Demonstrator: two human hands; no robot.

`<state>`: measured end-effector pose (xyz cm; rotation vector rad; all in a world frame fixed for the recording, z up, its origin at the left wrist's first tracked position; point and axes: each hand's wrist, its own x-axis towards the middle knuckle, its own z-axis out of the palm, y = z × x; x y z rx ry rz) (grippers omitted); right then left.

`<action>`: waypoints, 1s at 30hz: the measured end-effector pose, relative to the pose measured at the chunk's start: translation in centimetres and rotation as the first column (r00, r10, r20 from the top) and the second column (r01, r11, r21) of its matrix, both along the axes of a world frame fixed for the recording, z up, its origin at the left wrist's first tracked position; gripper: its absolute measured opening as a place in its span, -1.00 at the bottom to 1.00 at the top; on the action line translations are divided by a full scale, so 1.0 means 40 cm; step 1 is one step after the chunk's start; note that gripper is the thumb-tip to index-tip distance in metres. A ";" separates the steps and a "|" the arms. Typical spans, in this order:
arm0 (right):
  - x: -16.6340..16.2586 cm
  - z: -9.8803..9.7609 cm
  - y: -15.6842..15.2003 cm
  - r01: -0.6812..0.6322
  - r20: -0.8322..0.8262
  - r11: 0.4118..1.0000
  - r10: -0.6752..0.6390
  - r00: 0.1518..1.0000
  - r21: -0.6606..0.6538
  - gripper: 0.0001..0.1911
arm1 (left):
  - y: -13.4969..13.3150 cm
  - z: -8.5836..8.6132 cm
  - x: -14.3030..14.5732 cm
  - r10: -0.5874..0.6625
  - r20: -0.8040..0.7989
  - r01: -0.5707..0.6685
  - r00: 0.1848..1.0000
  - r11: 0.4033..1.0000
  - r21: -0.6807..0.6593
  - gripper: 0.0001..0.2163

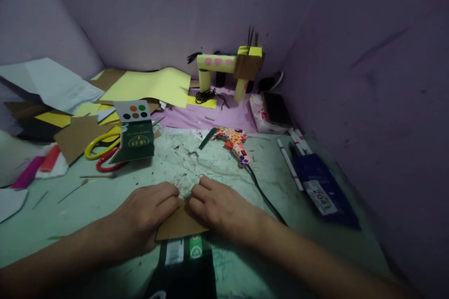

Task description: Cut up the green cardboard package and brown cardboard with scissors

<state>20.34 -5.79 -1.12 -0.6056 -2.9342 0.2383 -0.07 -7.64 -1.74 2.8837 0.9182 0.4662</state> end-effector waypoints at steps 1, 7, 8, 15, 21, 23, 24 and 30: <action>0.000 -0.002 -0.005 0.005 0.008 1.000 -0.006 1.000 0.011 -0.85 | -0.003 -0.006 0.002 -0.008 0.037 0.008 0.999 1.000 0.000 -0.86; 0.004 0.009 -0.015 0.044 0.080 0.994 -0.036 0.996 -0.104 -0.92 | -0.005 -0.021 -0.003 -0.045 0.128 0.046 0.991 0.999 -0.007 -0.80; 0.004 0.008 -0.016 0.043 0.083 0.995 -0.035 0.996 -0.091 -0.92 | -0.005 -0.023 -0.004 -0.050 0.134 0.051 0.990 0.999 -0.005 -0.79; -0.004 -0.041 -0.057 0.125 -0.006 0.991 -0.125 0.992 -0.036 -0.85 | -0.017 -0.042 0.003 -0.052 0.202 0.050 0.978 0.999 0.013 -0.86; 0.002 -0.042 -0.065 0.130 0.043 0.991 -0.128 0.991 -0.042 -0.91 | -0.024 -0.041 0.010 0.003 0.127 0.003 0.992 0.999 -0.045 -0.87; 0.002 -0.034 -0.059 0.119 0.056 0.992 -0.116 0.992 -0.052 -0.93 | -0.025 -0.034 0.015 0.019 0.122 -0.010 0.992 0.997 -0.077 -0.87; 0.002 -0.030 -0.056 0.114 0.059 0.992 -0.110 0.992 -0.060 -0.93 | -0.027 -0.029 0.019 0.032 0.100 -0.023 0.994 0.996 -0.088 -0.87; 0.002 -0.020 -0.053 0.115 -0.008 0.990 -0.116 0.993 -0.082 -0.89 | -0.038 0.007 0.042 0.049 -0.089 -0.066 0.995 0.978 -0.197 -0.83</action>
